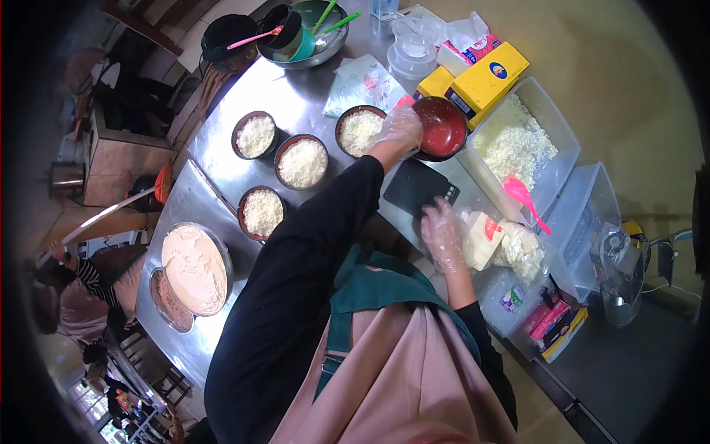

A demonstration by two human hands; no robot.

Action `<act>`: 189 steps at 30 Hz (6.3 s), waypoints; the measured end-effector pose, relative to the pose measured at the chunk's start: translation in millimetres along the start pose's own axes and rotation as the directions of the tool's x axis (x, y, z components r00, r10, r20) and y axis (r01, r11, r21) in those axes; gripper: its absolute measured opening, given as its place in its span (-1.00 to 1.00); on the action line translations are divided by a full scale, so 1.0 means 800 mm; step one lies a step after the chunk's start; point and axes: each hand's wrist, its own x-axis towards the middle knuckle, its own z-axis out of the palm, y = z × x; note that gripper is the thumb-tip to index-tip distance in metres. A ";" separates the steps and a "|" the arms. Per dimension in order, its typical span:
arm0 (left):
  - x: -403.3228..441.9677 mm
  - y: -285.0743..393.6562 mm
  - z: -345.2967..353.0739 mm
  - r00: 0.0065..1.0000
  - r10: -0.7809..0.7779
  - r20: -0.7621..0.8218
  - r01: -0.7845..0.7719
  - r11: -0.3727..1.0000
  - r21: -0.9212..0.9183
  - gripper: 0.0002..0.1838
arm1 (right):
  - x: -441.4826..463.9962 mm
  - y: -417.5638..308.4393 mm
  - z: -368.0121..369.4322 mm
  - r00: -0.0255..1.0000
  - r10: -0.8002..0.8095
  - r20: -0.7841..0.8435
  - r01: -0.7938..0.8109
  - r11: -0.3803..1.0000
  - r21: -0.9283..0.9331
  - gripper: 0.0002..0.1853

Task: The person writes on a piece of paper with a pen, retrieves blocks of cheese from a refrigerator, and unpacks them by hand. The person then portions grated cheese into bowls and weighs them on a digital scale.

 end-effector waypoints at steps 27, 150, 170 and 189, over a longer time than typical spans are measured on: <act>0.125 -0.275 -0.031 0.944 -0.323 0.071 0.326 0.944 -0.046 -0.53 | 0.475 0.017 0.129 0.865 0.047 0.500 0.053 0.981 -0.185 -0.39; -0.309 -0.335 -0.099 0.495 -0.547 -0.675 0.533 0.805 -0.260 -0.31 | 0.174 -0.167 0.182 0.692 -0.162 0.703 -0.709 0.029 0.705 -0.16; -0.385 -0.117 -0.006 0.953 -0.260 -0.159 0.189 0.914 -0.359 -0.59 | 0.256 -0.061 0.206 0.654 0.227 0.722 -0.622 -0.382 0.684 -0.53; -0.362 -0.099 0.018 0.980 -0.161 -0.117 0.116 0.940 -0.320 -0.65 | 0.145 -0.076 0.159 0.641 -0.078 0.764 -0.746 -0.295 0.596 -0.46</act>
